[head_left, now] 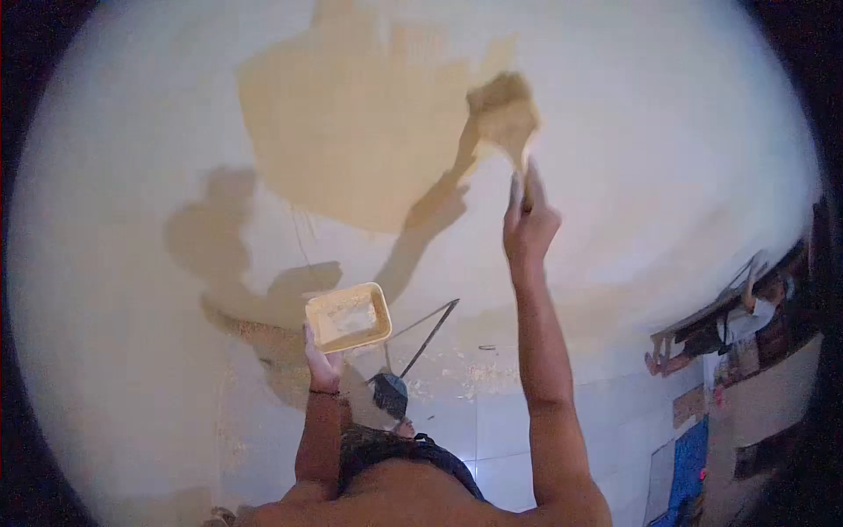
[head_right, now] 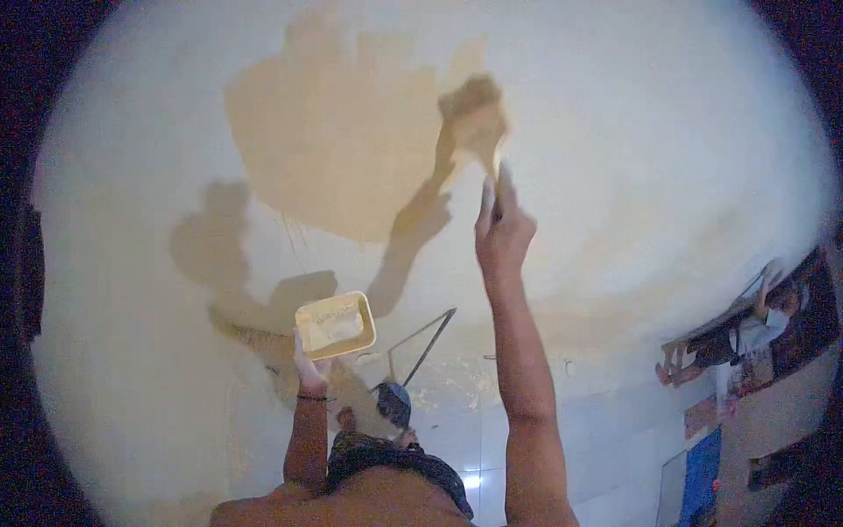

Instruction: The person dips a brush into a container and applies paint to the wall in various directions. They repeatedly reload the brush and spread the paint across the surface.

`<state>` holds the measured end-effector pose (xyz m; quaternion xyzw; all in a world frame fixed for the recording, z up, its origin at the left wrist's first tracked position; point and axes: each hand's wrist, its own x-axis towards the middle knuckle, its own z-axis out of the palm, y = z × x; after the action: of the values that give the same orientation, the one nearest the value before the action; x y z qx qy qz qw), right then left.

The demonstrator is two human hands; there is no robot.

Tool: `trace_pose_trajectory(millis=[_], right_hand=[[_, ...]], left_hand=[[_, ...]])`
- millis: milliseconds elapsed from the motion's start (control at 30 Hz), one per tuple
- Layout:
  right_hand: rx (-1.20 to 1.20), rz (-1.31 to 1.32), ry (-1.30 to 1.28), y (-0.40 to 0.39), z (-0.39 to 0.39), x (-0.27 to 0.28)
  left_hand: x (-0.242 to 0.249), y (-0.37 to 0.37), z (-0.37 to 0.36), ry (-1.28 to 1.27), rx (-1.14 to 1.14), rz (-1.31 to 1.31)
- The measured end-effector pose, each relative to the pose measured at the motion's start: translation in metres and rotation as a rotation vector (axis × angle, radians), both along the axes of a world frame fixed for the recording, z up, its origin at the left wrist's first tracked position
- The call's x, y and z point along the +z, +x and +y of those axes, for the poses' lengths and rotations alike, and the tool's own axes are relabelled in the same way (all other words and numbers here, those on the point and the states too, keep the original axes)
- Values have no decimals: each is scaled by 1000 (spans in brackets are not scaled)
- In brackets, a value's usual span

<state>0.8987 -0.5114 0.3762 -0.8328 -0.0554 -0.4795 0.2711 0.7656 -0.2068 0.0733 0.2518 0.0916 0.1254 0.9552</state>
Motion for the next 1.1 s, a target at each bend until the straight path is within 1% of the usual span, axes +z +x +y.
trace_pose_trajectory(millis=[67, 167, 200, 267, 333, 367, 400, 433, 467, 533, 600, 633, 667, 733, 767, 867, 900, 933, 967, 1033, 1067, 1100], right_hand=[[89, 44, 30, -7, -3, -40], [113, 6, 96, -8, -17, -35], [112, 5, 99, -5, -18, -21], [51, -233, 50, 4, -17, 36], [69, -313, 21, 20, -17, 82], [66, -318, 19, 22, -14, 97], [80, -251, 44, 25, -12, 110], [95, -182, 70, 27, -7, 117], [96, -184, 70, 26, -5, 114], [82, -106, -26, 23, -12, 85], [84, 61, 9, 11, -17, 51], [93, 55, 33, 6, -17, 42], [98, 45, 29, 7, -19, 42], [121, -86, 91, -6, -11, 56], [165, -225, 103, -2, -5, 67], [191, -288, 108, -4, 26, 118], [192, -294, 30, 1, 36, 123], [197, -300, -47, 6, 45, 125], [243, -186, -65, 10, 52, 122], [210, -198, -34, 14, 50, 108], [175, -208, -13, 16, 46, 101], [112, -165, 67, 16, 33, 94]], left_hand=[[-13, -1, 6, 9, -5, 24], [10, 6, 1, 13, -1, 24], [13, 4, 0, 6, -5, 39], [9, 3, 0, 22, -5, 39], [14, 4, -3, 30, -3, 30], [24, 2, -6, 66, 18, 86], [32, 0, -10, 102, 43, 141], [38, -2, -12, 100, 45, 136], [47, -5, -12, 115, 29, 128], [55, -1, -12, 122, 17, 118], [56, -4, -13, 157, 19, 158], [53, -4, -11, 154, 22, 157], [49, -1, -9, 119, 4, 120], [49, -3, -12, 91, -17, 85], [49, -4, -11, 94, 1, 122], [50, -5, -11, 119, 25, 153], [49, -6, -10, 138, 33, 164], [52, -6, -11, 140, 36, 157], [54, -5, -14, 103, 22, 185], [55, -7, -10, 87, 15, 212], [47, -6, -9, 111, 25, 167], [44, -1, -9, 127, 36, 119]])
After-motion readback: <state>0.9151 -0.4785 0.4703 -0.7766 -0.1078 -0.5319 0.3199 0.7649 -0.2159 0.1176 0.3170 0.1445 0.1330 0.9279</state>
